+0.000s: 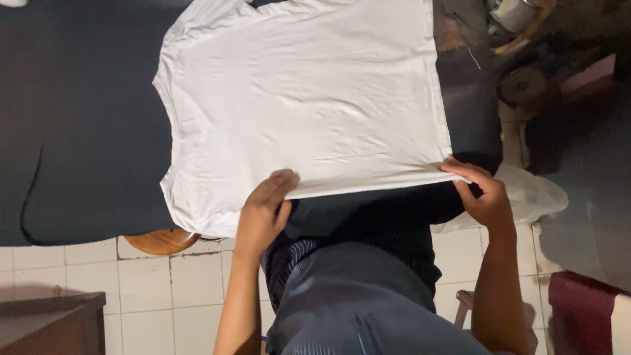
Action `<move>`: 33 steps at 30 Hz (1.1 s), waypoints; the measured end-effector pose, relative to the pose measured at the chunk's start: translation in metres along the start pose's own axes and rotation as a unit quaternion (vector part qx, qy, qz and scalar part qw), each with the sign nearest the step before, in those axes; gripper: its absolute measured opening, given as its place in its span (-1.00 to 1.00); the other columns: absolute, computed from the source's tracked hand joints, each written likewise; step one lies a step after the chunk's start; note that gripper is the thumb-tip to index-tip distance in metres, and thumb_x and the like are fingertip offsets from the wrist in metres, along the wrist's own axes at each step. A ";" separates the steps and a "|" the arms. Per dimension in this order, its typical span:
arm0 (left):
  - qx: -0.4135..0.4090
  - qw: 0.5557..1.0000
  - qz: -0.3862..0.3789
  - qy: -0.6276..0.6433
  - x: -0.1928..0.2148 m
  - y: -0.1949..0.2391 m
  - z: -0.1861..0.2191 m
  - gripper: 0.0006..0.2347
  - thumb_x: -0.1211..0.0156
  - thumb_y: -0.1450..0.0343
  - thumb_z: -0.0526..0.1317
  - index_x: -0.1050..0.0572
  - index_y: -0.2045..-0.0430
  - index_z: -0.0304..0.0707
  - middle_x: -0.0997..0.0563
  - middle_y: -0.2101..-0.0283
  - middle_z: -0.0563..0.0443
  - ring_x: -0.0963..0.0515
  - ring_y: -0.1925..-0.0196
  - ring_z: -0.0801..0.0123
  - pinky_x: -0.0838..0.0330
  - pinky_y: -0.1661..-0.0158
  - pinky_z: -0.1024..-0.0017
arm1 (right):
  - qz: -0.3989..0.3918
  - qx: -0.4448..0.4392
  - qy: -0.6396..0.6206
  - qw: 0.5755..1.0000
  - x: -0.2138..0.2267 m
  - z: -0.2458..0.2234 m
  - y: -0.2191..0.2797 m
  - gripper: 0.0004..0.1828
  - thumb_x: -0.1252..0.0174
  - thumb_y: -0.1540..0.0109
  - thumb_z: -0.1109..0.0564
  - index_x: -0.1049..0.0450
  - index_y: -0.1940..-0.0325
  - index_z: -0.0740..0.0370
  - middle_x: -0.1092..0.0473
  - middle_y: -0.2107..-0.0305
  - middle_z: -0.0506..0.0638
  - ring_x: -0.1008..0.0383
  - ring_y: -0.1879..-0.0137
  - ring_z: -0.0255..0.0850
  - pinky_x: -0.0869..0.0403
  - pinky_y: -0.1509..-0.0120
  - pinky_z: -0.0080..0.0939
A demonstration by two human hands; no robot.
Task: The person folds a white t-shirt and an orange hoodie on a black table. They smooth out the garments, fold the sleeves and sides, and then fold them into compact rectangles.
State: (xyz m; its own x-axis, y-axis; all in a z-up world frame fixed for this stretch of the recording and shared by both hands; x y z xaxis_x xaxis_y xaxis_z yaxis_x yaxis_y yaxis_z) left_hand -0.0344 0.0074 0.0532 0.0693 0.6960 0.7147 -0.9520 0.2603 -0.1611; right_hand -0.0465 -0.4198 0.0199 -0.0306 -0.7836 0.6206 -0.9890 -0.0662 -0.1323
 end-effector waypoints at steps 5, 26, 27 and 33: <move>0.058 0.998 -0.025 -0.031 0.016 -0.018 -0.016 -0.76 -0.11 -0.45 -0.18 -0.59 0.02 -0.09 -0.67 0.11 -0.22 -0.65 0.16 -0.11 -0.52 0.15 0.10 | 0.018 -0.014 -0.042 0.999 0.001 0.016 -0.023 -0.74 -0.10 -0.38 0.28 -0.57 -0.13 0.21 -0.56 0.02 0.06 -0.56 -0.09 -0.23 -0.48 -0.21 -0.28; 0.186 0.956 0.222 -0.050 0.092 0.037 -0.109 -0.43 0.07 -0.09 -0.68 -0.61 0.06 -0.31 -0.51 -0.02 -0.12 -0.41 -0.04 -0.04 -0.39 -0.01 0.18 | -0.046 0.148 0.070 0.985 -0.111 -0.133 -0.096 -0.65 -0.20 -0.34 0.20 -0.46 -0.20 0.30 -0.41 -0.13 0.18 -0.39 -0.32 0.05 -0.35 -0.43 -0.06; 0.216 0.946 0.232 -0.071 0.098 0.051 -0.114 -0.37 0.11 -0.03 -0.71 -0.63 0.08 -0.26 -0.51 -0.05 -0.09 -0.36 -0.04 -0.03 -0.38 0.02 0.17 | -0.102 0.167 0.038 0.980 -0.138 -0.146 -0.097 -0.66 -0.22 -0.32 0.18 -0.47 -0.19 0.27 -0.42 -0.12 0.14 -0.40 -0.31 0.02 -0.35 -0.42 -0.09; 0.210 0.954 0.207 -0.055 0.113 0.075 -0.133 -0.60 -0.17 -0.37 -0.57 -0.65 0.06 0.04 -0.50 -0.11 0.05 -0.36 -0.07 0.13 -0.42 -0.04 0.26 | -0.248 0.411 0.017 0.877 -0.247 -0.215 -0.081 -0.49 -0.11 -0.23 0.32 -0.49 -0.28 0.15 -0.36 -0.29 0.02 -0.41 -0.34 -0.06 -0.37 -0.39 -0.10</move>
Point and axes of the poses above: each hand's wrist, its own y-axis away from the middle knuckle, its own x-axis out of the back of the hand, z = x × y, the point moved 4 cm from there along -y, towards the middle knuckle
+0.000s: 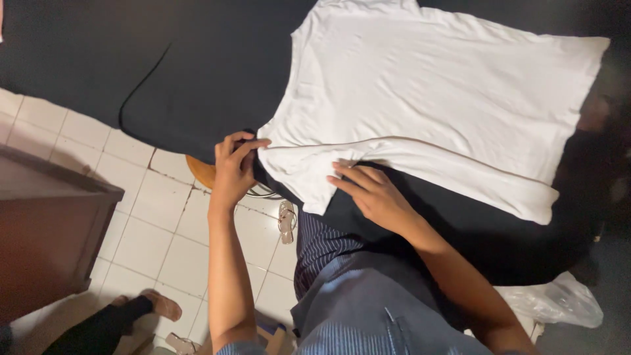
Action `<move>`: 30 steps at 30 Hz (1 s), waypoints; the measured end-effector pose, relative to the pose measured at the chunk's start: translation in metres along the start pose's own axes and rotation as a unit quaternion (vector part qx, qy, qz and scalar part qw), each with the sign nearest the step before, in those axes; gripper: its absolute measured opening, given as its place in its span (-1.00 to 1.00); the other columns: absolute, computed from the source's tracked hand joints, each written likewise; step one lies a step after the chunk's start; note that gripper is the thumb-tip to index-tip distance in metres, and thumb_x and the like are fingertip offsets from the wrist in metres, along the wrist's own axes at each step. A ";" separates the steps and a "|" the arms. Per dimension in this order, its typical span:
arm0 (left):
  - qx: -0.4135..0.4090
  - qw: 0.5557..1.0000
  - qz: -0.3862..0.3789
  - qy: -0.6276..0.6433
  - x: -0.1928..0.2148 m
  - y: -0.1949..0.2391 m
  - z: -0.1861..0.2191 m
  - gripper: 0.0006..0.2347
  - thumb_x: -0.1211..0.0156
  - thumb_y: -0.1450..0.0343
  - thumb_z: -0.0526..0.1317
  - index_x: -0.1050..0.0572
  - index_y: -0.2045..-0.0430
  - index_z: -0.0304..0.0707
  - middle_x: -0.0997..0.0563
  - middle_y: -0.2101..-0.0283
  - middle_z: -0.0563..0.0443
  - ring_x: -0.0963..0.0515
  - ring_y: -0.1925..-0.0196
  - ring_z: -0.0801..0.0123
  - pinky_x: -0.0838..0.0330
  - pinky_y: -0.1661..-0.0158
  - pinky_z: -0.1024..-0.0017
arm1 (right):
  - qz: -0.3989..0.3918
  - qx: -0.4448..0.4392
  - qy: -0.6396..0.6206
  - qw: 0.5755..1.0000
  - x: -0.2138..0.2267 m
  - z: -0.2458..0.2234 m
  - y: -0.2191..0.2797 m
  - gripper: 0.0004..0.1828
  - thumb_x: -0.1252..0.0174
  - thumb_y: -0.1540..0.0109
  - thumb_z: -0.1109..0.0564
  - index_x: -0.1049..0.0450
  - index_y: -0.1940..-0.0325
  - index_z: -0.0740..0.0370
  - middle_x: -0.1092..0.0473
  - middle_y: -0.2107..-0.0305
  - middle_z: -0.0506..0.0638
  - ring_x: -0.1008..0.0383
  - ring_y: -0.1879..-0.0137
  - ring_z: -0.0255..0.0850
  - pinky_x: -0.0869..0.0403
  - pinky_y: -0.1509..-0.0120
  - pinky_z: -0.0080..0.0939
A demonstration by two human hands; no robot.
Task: The person folds a white t-shirt and an orange hoodie on a black table. They smooth out the garments, fold the sleeves and sides, and then fold them into compact rectangles.
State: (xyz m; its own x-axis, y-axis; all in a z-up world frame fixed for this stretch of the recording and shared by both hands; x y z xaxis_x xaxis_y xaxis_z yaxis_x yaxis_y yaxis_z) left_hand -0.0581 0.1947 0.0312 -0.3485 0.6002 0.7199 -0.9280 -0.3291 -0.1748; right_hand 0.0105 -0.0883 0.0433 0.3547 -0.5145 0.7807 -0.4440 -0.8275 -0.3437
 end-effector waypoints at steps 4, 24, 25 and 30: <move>0.005 0.999 -0.046 0.016 0.006 -0.009 -0.004 -0.62 -0.30 -0.30 -0.44 -0.62 0.03 -0.01 -0.48 -0.05 0.01 -0.39 -0.04 0.09 -0.36 -0.10 0.18 | -0.053 0.036 0.098 0.993 -0.021 -0.006 -0.020 -0.50 -0.18 -0.18 0.27 -0.54 -0.23 0.14 -0.39 -0.22 -0.06 -0.40 -0.10 -0.13 -0.40 -0.25 -0.13; 0.089 0.990 -0.098 0.056 -0.009 -0.079 -0.052 -0.69 -0.38 -0.32 0.06 -0.66 0.40 -0.22 -0.57 0.50 0.12 -0.49 0.50 0.39 -0.38 0.28 0.40 | 0.165 -0.294 -0.154 0.929 -0.018 0.166 -0.053 -0.64 -0.27 -0.34 0.07 -0.48 -0.16 0.29 -0.51 0.17 -0.05 -0.40 0.27 -0.35 -0.43 0.16 -0.31; 0.114 0.985 -0.106 0.070 -0.009 -0.077 -0.052 -0.70 -0.36 -0.33 0.06 -0.66 0.39 -0.21 -0.59 0.54 0.12 -0.53 0.52 0.42 -0.40 0.30 0.43 | 0.155 -0.293 -0.162 0.929 -0.019 0.159 -0.049 -0.59 -0.30 -0.30 0.06 -0.46 -0.16 0.29 -0.48 0.17 -0.03 -0.40 0.28 -0.32 -0.44 0.17 -0.29; 0.114 0.985 -0.129 0.021 -0.011 -0.076 -0.046 -0.70 -0.39 -0.40 0.01 -0.67 0.45 -0.29 -0.67 0.62 0.05 -0.66 0.54 0.41 -0.38 0.16 0.50 | 0.127 -0.197 -0.034 0.972 -0.012 0.119 -0.047 -0.36 -0.38 -0.23 0.07 -0.35 -0.31 0.33 -0.36 0.04 0.16 -0.41 0.01 -0.03 -0.46 -0.07 -0.09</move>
Point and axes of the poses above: each hand's wrist, its own y-axis away from the middle knuckle, its own x-axis out of the back of the hand, z = x × y, the point moved 4 cm from there along -y, towards the middle knuckle
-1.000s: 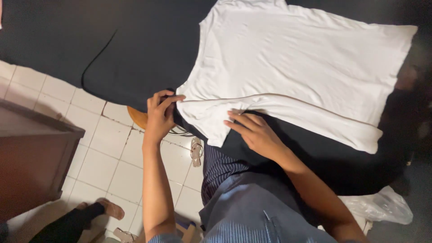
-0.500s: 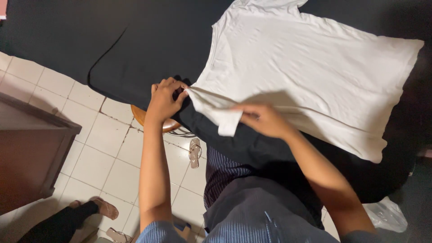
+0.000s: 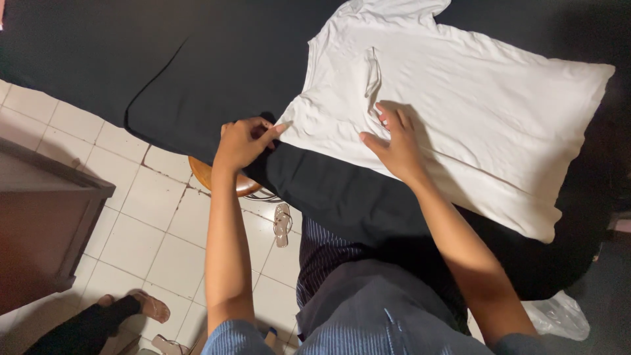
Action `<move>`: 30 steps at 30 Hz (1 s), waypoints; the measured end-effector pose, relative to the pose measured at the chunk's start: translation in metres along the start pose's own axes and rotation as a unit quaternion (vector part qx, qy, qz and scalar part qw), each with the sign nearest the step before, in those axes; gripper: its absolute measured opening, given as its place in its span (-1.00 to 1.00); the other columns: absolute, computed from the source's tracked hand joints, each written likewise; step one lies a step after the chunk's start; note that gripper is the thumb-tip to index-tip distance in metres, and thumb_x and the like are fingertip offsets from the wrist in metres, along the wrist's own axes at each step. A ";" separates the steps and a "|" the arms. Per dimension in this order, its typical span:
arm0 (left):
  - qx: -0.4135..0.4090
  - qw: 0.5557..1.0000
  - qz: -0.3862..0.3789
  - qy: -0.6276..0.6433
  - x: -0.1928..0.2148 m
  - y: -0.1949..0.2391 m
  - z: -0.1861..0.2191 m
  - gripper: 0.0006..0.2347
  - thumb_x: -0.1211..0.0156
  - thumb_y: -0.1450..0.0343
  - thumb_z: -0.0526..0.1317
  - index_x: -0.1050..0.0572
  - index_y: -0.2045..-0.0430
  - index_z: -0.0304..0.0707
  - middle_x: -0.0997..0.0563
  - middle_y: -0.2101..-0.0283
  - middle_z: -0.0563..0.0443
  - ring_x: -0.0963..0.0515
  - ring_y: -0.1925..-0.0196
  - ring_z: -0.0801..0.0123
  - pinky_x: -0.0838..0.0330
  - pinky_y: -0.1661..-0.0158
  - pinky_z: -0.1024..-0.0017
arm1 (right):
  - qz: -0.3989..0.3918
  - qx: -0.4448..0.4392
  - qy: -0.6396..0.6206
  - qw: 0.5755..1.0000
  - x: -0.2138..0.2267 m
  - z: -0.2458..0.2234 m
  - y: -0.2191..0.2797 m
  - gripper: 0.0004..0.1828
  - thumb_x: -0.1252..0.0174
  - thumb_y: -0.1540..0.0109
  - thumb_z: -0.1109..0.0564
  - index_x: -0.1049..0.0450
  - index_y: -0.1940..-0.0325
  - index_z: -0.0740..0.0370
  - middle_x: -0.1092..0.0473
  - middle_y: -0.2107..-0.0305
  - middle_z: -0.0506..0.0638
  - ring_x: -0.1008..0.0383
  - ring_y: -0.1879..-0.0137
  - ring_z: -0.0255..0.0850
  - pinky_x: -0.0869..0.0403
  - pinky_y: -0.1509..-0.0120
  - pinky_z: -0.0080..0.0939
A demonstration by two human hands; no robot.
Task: The person folds a white t-shirt and an orange hoodie on a black table. They smooth out the garments, fold the sleeves and sides, and then fold them into compact rectangles.
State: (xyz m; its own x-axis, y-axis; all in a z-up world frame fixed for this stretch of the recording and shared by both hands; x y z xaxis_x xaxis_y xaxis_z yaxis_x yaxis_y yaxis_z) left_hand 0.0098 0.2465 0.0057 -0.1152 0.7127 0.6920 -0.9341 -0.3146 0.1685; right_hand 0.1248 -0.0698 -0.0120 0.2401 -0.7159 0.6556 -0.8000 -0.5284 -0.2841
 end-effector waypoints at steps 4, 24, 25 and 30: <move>-0.002 0.997 0.073 -0.008 -0.003 0.002 -0.004 -0.69 -0.41 -0.37 -0.01 -0.63 0.44 -0.34 -0.66 0.53 0.03 -0.64 0.49 0.37 -0.44 0.14 0.42 | -0.025 -0.083 0.001 0.996 0.000 -0.002 0.000 -0.41 -0.26 -0.34 0.07 -0.31 -0.43 0.25 -0.36 0.08 0.14 -0.44 -0.01 -0.01 -0.45 -0.10 -0.07; -0.020 0.977 0.206 0.056 -0.019 0.038 -0.003 -0.81 -0.18 -0.56 -0.07 -0.65 0.10 -0.08 -0.54 -0.02 0.09 -0.42 -0.11 0.20 -0.21 -0.23 0.25 | 0.069 0.004 0.080 0.994 0.007 0.000 -0.008 -0.62 -0.24 -0.36 0.03 -0.46 -0.19 0.28 -0.40 -0.04 0.16 -0.40 -0.14 0.12 -0.34 -0.23 0.05; -0.031 0.977 0.206 0.043 -0.019 0.039 -0.001 -0.81 -0.23 -0.53 -0.07 -0.65 0.12 -0.10 -0.53 -0.02 0.07 -0.41 -0.11 0.17 -0.21 -0.21 0.23 | 0.077 0.008 0.073 0.994 0.002 0.001 -0.013 -0.59 -0.24 -0.36 0.02 -0.46 -0.20 0.30 -0.38 -0.05 0.19 -0.39 -0.15 0.13 -0.33 -0.23 0.05; -0.033 0.976 0.216 0.018 -0.024 0.035 -0.002 -0.77 -0.40 -0.38 -0.04 -0.66 0.25 -0.16 -0.53 0.00 0.03 -0.41 -0.09 0.14 -0.19 -0.16 0.20 | 0.106 -0.021 -0.004 0.994 -0.029 0.023 -0.058 -0.50 -0.34 -0.29 0.06 -0.40 -0.17 0.43 -0.36 0.07 0.21 -0.38 0.01 0.06 -0.40 -0.07 -0.02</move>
Point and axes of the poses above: each hand's wrist, its own y-axis away from the middle knuckle, its own x-axis out of the back of the hand, z = x × y, the point moved 4 cm from there along -y, towards the middle knuckle
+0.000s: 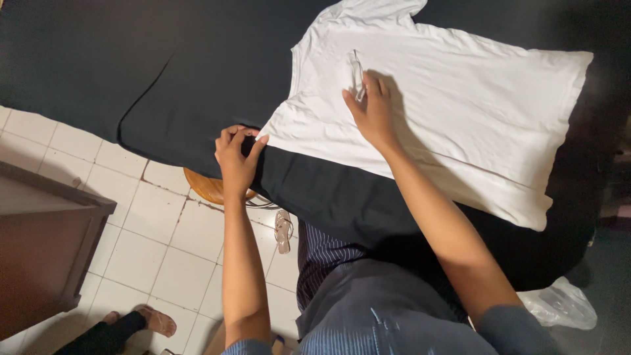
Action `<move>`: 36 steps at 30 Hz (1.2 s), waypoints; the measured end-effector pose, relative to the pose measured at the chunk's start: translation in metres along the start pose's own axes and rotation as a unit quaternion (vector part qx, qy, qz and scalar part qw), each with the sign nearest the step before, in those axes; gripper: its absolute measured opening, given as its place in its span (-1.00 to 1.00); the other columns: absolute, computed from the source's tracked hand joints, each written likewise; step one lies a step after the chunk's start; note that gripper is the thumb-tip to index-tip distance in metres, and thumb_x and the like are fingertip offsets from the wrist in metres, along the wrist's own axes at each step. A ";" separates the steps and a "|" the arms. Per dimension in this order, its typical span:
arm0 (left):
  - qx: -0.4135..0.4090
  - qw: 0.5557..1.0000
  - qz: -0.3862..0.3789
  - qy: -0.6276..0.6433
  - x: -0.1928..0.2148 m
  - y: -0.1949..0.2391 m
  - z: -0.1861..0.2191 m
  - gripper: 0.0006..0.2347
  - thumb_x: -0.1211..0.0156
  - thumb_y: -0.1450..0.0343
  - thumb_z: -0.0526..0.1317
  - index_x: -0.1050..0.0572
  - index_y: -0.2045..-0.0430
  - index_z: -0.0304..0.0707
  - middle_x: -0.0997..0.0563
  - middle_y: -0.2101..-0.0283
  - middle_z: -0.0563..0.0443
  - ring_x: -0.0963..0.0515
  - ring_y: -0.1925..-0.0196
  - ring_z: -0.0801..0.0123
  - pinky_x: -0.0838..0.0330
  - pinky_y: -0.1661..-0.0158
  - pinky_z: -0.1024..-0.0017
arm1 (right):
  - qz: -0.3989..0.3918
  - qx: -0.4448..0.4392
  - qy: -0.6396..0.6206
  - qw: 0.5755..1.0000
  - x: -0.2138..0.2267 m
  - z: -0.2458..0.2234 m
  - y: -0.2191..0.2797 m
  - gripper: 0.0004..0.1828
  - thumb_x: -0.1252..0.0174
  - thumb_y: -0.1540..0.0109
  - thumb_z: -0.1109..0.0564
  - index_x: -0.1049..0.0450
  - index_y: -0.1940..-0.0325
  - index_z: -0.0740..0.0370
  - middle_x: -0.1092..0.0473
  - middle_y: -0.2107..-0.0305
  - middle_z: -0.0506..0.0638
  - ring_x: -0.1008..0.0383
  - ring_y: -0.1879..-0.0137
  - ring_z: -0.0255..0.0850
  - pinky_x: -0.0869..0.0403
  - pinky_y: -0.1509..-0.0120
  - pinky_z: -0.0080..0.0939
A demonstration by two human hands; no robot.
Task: The person folds a white t-shirt and an orange hoodie on a black table. They smooth out the garments, fold the sleeves and sides, and then fold them into compact rectangles.
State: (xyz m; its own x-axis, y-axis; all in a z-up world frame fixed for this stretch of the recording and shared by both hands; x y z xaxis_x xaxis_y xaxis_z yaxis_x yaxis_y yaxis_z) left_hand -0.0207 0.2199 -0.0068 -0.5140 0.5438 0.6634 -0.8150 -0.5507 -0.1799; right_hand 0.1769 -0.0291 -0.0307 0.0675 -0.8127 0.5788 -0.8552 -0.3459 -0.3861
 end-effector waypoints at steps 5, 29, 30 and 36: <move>0.050 0.998 0.017 0.019 -0.004 -0.010 -0.006 -0.76 -0.50 -0.30 -0.03 -0.69 0.39 -0.19 -0.57 0.09 0.06 -0.47 -0.02 0.19 -0.32 -0.04 0.25 | -0.078 -0.127 -0.071 0.986 -0.030 0.038 -0.038 -0.66 -0.34 -0.20 0.20 -0.46 -0.02 0.29 -0.40 0.32 0.09 -0.43 0.19 -0.07 -0.44 0.05 -0.12; 0.030 0.999 0.021 0.007 -0.013 -0.011 -0.010 -0.75 -0.56 -0.30 -0.02 -0.70 0.37 -0.14 -0.49 0.08 0.09 -0.40 0.00 0.23 -0.30 -0.03 0.25 | 0.019 0.043 0.094 0.994 -0.033 0.043 -0.060 -0.62 -0.36 -0.30 0.14 -0.47 -0.17 0.22 -0.42 0.01 0.12 -0.36 -0.13 0.09 -0.31 -0.25 0.07; 0.044 0.999 0.023 0.007 -0.015 -0.011 -0.010 -0.74 -0.56 -0.30 0.02 -0.70 0.36 -0.11 -0.47 0.08 0.11 -0.40 0.00 0.25 -0.33 -0.01 0.28 | 0.020 0.038 0.092 0.995 -0.041 0.042 -0.061 -0.59 -0.37 -0.30 0.11 -0.46 -0.17 0.24 -0.42 0.01 0.12 -0.34 -0.13 0.09 -0.28 -0.24 0.09; 0.034 0.998 0.015 0.043 -0.012 -0.010 -0.011 -0.74 -0.57 -0.21 0.00 -0.71 0.41 -0.10 -0.47 0.07 0.13 -0.39 -0.02 0.26 -0.32 -0.03 0.29 | -0.016 -0.093 -0.051 0.994 -0.053 0.040 -0.075 -0.82 -0.28 -0.31 0.12 -0.54 0.00 0.08 -0.50 0.03 -0.09 -0.51 -0.20 -0.17 -0.42 -0.35 -0.10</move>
State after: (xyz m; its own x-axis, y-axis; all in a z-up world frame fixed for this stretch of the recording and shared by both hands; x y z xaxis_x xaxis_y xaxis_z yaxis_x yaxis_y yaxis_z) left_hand -0.0096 0.2257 -0.0213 -0.5615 0.5775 0.5927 -0.7802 -0.6082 -0.1464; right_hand 0.2579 0.0215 -0.0614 0.1398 -0.8490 0.5095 -0.9315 -0.2872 -0.2231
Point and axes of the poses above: each hand's wrist, its own y-axis away from the middle knuckle, its own x-axis out of the back of the hand, z = x × y, the point moved 4 cm from there along -y, towards the middle knuckle
